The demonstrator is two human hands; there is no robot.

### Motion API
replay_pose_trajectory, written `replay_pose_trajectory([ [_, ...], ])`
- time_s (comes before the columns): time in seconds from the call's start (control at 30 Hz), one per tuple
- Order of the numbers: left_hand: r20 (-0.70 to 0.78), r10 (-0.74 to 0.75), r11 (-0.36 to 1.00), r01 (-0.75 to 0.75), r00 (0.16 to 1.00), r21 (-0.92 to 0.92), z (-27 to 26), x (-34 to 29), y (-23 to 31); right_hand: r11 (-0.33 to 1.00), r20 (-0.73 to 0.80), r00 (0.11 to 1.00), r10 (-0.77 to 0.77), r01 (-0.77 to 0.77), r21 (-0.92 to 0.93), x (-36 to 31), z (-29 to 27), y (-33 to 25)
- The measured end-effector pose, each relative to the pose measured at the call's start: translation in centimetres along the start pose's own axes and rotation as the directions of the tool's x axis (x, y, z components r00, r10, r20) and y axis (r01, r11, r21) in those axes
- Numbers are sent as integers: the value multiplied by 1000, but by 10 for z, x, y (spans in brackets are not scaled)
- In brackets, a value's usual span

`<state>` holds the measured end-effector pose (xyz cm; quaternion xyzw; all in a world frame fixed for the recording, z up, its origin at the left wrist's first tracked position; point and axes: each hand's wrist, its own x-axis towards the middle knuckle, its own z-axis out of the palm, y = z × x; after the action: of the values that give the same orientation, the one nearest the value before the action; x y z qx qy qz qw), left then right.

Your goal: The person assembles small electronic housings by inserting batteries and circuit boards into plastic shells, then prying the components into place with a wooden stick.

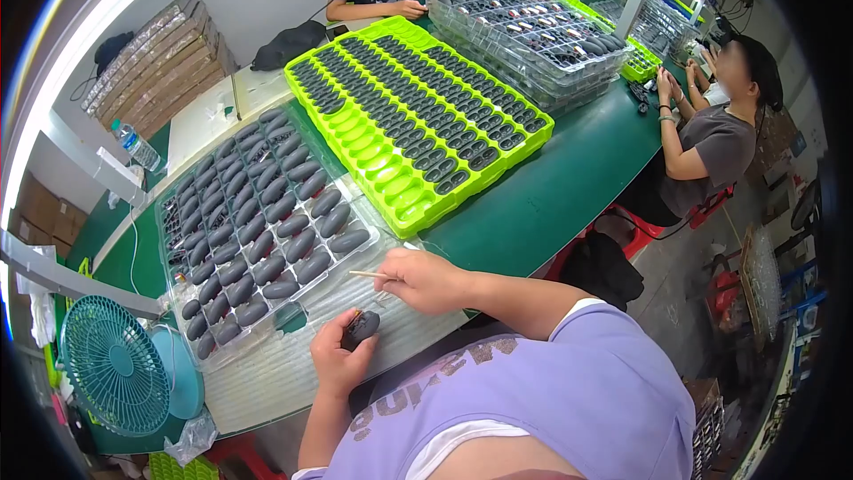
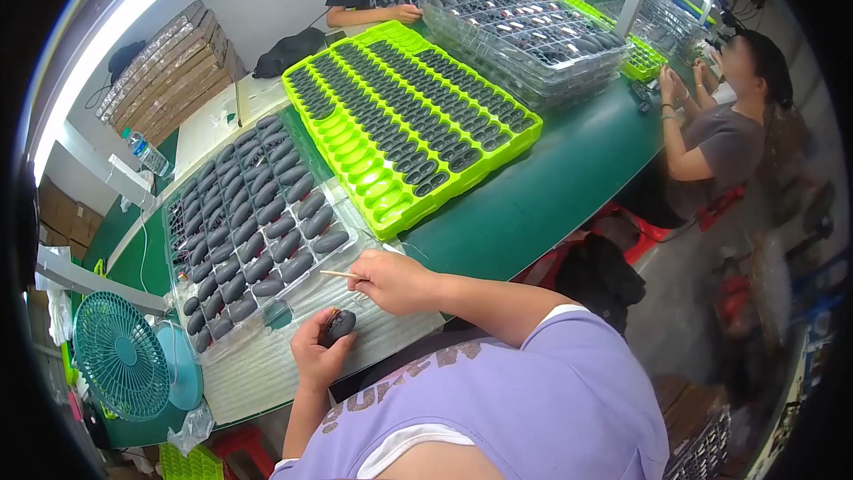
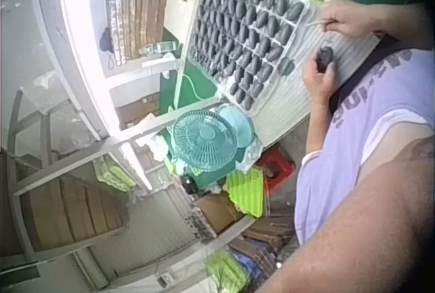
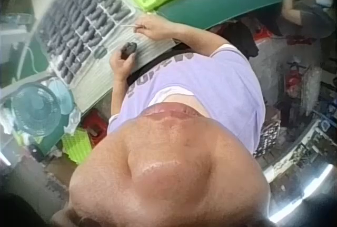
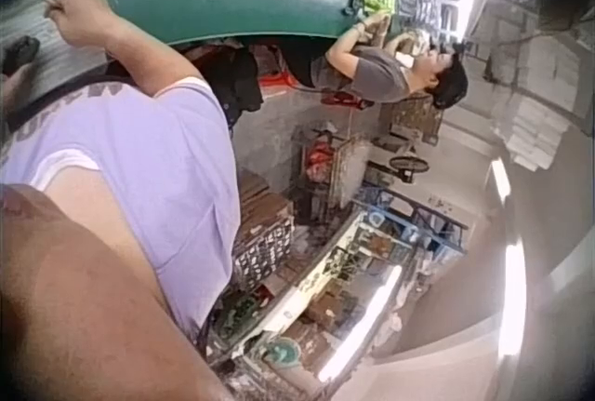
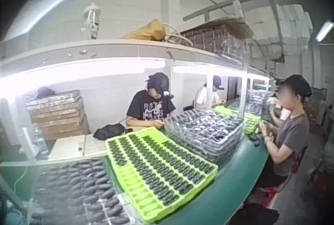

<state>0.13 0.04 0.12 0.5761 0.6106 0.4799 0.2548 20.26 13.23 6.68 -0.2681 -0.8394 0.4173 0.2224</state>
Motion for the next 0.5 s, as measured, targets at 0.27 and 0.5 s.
replay_pose_trajectory([
  [0.27,1,14,1000,-14,1000,20,-5,0,0,1000,3,1000,4,-4,3,2,2,-2],
  [0.5,3,5,1000,-5,1000,9,-5,0,1,1000,-2,1000,-2,2,16,1,3,-1],
])
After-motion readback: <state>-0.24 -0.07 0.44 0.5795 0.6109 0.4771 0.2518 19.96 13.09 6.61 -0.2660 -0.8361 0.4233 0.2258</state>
